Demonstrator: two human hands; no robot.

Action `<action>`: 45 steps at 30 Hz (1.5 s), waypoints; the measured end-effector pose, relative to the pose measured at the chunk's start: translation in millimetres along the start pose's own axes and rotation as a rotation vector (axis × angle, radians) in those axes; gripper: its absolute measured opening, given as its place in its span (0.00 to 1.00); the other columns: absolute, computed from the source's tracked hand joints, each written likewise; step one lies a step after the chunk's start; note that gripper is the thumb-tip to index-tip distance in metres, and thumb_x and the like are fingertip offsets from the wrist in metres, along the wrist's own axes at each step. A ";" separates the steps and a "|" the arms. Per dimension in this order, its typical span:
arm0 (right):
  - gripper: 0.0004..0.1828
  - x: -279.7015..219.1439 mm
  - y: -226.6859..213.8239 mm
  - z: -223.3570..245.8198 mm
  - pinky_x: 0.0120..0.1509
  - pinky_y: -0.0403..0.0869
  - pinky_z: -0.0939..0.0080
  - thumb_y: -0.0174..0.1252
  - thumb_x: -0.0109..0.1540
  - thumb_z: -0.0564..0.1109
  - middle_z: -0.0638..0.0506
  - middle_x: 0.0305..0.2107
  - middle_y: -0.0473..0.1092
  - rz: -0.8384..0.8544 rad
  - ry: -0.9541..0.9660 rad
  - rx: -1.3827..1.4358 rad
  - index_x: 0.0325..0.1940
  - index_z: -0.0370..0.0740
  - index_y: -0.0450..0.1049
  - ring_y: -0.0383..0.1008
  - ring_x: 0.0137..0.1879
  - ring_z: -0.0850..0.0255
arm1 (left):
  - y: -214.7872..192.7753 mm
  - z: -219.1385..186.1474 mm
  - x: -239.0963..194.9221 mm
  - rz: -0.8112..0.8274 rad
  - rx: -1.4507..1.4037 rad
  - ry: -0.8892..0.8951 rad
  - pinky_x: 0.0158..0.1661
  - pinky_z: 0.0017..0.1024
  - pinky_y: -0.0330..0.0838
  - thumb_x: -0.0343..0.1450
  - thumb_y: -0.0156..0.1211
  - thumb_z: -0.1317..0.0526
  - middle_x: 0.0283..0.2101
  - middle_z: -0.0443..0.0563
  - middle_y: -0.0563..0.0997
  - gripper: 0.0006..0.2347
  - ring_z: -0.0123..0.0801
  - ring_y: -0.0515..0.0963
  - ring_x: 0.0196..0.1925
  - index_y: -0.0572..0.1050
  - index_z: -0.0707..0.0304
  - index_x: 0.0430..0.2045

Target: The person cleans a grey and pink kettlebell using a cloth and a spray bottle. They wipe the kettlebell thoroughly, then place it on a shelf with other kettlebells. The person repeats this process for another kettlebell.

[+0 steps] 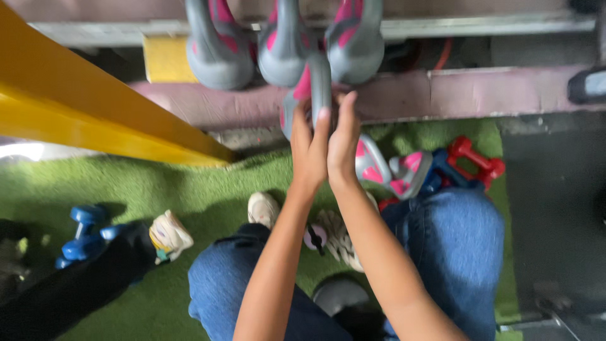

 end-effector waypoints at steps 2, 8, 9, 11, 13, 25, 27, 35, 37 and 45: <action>0.25 1.3 -5.7 -11.9 0.59 0.61 0.65 0.32 0.69 0.58 0.51 0.41 0.67 -0.109 -0.064 0.146 0.48 0.40 0.70 0.65 0.50 0.63 | 5.2 4.3 5.0 0.005 0.009 0.024 0.39 0.35 0.68 0.71 0.45 0.52 0.35 0.56 0.74 0.16 0.41 0.73 0.36 0.67 0.66 0.43; 0.17 -16.9 -40.0 -30.3 0.51 0.69 0.60 0.46 0.64 0.53 0.46 0.35 0.66 -0.307 -0.230 0.679 0.39 0.36 0.67 0.68 0.44 0.56 | 20.3 6.5 17.5 -0.025 0.081 0.103 0.24 0.26 0.64 0.67 0.50 0.50 0.20 0.42 0.69 0.15 0.23 0.66 0.19 0.71 0.59 0.40; 0.11 -27.7 -49.1 -27.8 0.47 0.69 0.62 0.48 0.64 0.49 0.48 0.35 0.65 -0.373 -0.317 0.461 0.40 0.37 0.65 0.66 0.42 0.59 | 19.9 5.4 18.3 -0.069 0.136 0.080 0.16 0.24 0.58 0.66 0.51 0.49 0.11 0.37 0.61 0.15 0.19 0.57 0.12 0.73 0.58 0.39; 0.09 -46.9 -74.6 -87.9 0.46 0.66 0.62 0.46 0.65 0.48 0.51 0.31 0.63 -0.207 -0.297 0.150 0.36 0.41 0.63 0.65 0.39 0.61 | 20.2 5.0 18.8 -0.085 0.146 0.078 0.17 0.24 0.60 0.65 0.51 0.49 0.11 0.38 0.62 0.17 0.20 0.59 0.12 0.73 0.60 0.40; 0.09 -67.3 -97.9 -144.6 0.44 0.63 0.61 0.44 0.66 0.47 0.53 0.28 0.61 -0.035 -0.267 -0.157 0.32 0.44 0.60 0.63 0.35 0.62 | 19.9 4.7 19.3 -0.105 0.160 0.074 0.18 0.25 0.61 0.65 0.51 0.49 0.12 0.40 0.64 0.18 0.21 0.60 0.12 0.74 0.61 0.41; 0.63 -201.6 -83.8 -279.3 0.67 0.56 0.37 0.68 0.42 0.69 0.42 0.64 0.51 1.108 -0.129 -0.797 0.72 0.46 0.45 0.48 0.69 0.40 | 4.8 53.0 33.5 -0.073 -0.099 0.088 0.11 0.30 0.73 0.63 0.61 0.60 0.28 0.65 0.80 0.21 0.39 0.80 0.18 0.69 0.75 0.47; 0.58 -197.9 -78.4 -269.4 0.62 0.64 0.48 0.63 0.43 0.70 0.48 0.57 0.61 1.101 -0.250 -0.801 0.69 0.46 0.49 0.62 0.62 0.51 | 3.3 56.0 38.1 -0.033 -0.166 0.080 0.09 0.26 0.73 0.64 0.59 0.61 0.25 0.65 0.78 0.21 0.39 0.77 0.12 0.67 0.80 0.48; 0.45 -174.1 -89.0 -231.6 0.67 0.56 0.43 0.52 0.55 0.70 0.42 0.54 0.62 0.644 -0.434 -0.617 0.63 0.35 0.56 0.59 0.63 0.44 | -10.3 59.0 35.0 -0.072 -0.067 0.155 0.17 0.26 0.65 0.64 0.62 0.60 0.23 0.58 0.76 0.17 0.27 0.72 0.21 0.74 0.75 0.43; 0.38 -159.7 -88.4 -189.9 0.68 0.56 0.44 0.55 0.56 0.65 0.41 0.51 0.64 0.463 -0.379 -0.476 0.60 0.36 0.63 0.62 0.62 0.43 | -9.7 55.5 35.1 -0.078 -0.072 0.175 0.18 0.27 0.67 0.64 0.63 0.60 0.24 0.62 0.77 0.18 0.29 0.72 0.22 0.74 0.77 0.43; 0.49 -114.4 -83.5 -107.8 0.54 0.74 0.54 0.25 0.59 0.74 0.31 0.44 0.69 0.410 0.030 0.258 0.52 0.23 0.63 0.75 0.49 0.47 | -14.2 72.0 38.3 -0.094 -0.149 0.134 0.21 0.22 0.69 0.64 0.64 0.61 0.24 0.58 0.79 0.18 0.26 0.76 0.23 0.73 0.75 0.44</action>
Point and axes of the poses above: each hand's wrist, its own x-axis towards the middle knuckle, its own y-axis out of the palm, z = x × y, the point moved 6 cm from there along x, towards the middle knuckle
